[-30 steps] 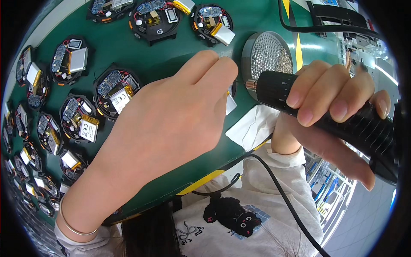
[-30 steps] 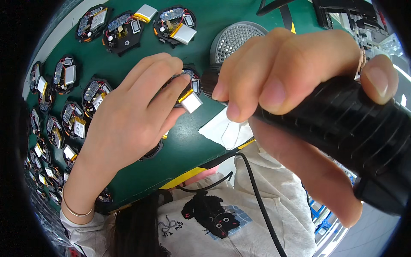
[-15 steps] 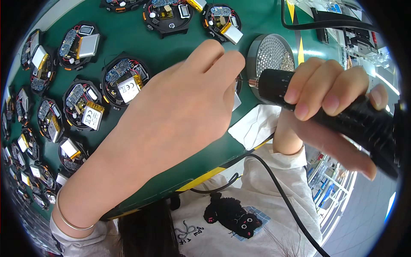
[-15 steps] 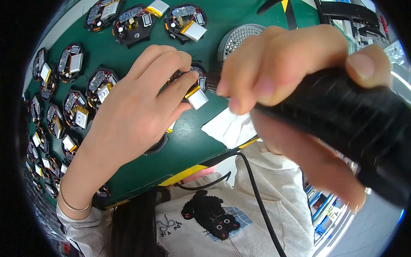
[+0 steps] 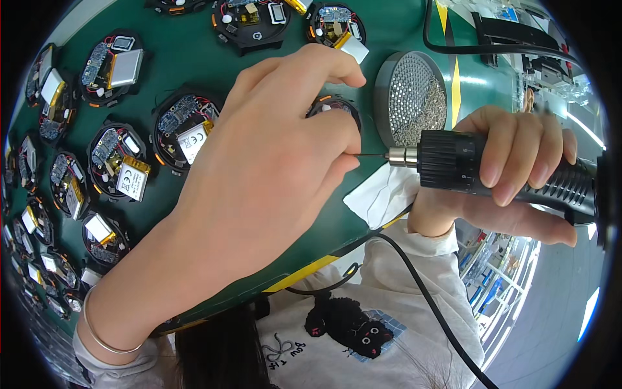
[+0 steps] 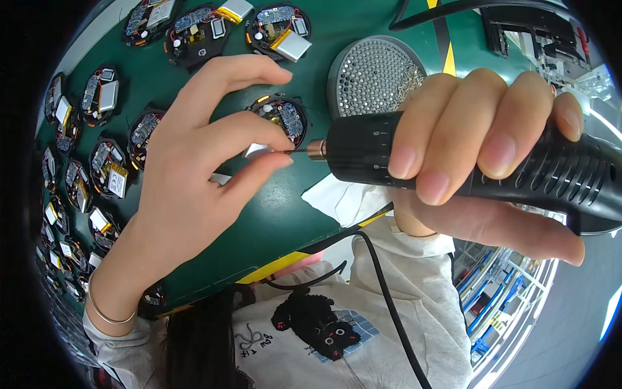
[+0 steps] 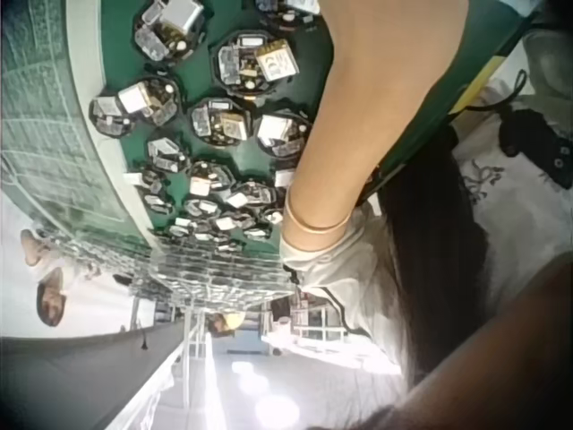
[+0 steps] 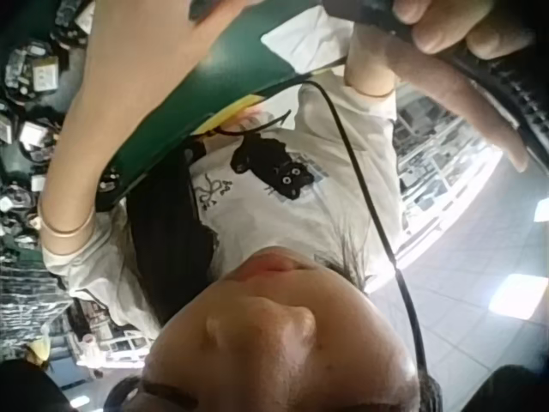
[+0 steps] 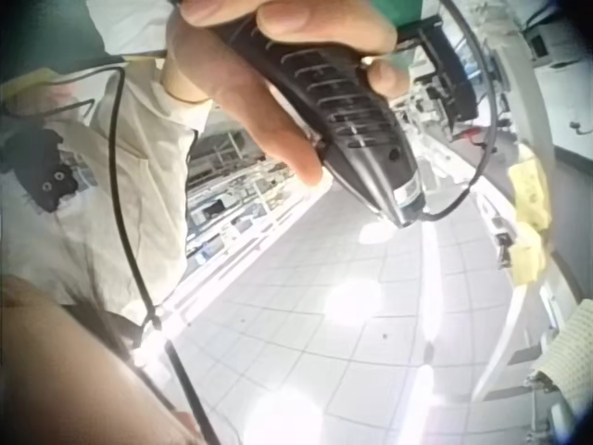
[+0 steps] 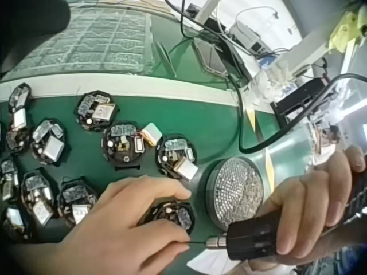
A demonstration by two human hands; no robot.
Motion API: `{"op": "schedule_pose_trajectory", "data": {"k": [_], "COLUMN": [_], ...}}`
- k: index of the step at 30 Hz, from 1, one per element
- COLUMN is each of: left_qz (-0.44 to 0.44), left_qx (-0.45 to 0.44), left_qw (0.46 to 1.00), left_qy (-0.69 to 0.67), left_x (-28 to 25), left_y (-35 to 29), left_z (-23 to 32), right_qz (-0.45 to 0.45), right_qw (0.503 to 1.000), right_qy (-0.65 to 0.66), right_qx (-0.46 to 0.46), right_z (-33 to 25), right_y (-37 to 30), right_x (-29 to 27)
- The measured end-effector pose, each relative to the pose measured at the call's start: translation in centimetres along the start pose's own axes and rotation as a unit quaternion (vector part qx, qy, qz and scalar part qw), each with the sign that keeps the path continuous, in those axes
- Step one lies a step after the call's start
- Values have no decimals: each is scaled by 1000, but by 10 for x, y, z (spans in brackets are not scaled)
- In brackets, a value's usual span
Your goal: Using an electric screwdriver to fasten components inside small electronic devices on an assembly line.
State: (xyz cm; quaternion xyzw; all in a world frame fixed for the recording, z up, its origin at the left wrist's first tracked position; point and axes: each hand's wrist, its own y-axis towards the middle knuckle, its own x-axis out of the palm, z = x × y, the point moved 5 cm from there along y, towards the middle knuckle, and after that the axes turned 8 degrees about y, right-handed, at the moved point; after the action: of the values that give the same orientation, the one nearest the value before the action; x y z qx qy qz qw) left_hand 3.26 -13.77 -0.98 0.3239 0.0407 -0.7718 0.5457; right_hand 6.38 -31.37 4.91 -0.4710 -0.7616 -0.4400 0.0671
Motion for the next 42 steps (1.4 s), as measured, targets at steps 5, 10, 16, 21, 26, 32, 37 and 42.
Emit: {"op": "schedule_pose_trajectory", "data": {"k": [5,10,16,21,26,32,37,42], "left_qz": [24,24,-1,-2,3,2,5,7], "left_qx": [0,2,13,22,10,33,39,35], "left_qw": [1000,999,999,999,1000,998,998,997], "left_qy": [14,31,49,40,7,52,56,64], "left_x": [-3,-3,-4,-1,2,1,1,1], "left_y": [3,1,-1,-1,-1,3,3,3], "left_z": [1,3,5,7,7,9,10,9], "right_qz": [16,42,23,-8,-17,-81,-119,-110], "right_qw": [1000,997,998,1000,1000,992,984,986], "right_qy": [-5,-14,19,2,-4,-97,-84,-74], "right_qx": [-16,-55,-61,7,9,13,104,99], "right_z": [-4,-9,7,-14,-17,-18,-10,-15], "right_y": [3,0,-5,-2,-5,3,0,3], "right_x": [2,2,12,8,9,6,6,5]}}
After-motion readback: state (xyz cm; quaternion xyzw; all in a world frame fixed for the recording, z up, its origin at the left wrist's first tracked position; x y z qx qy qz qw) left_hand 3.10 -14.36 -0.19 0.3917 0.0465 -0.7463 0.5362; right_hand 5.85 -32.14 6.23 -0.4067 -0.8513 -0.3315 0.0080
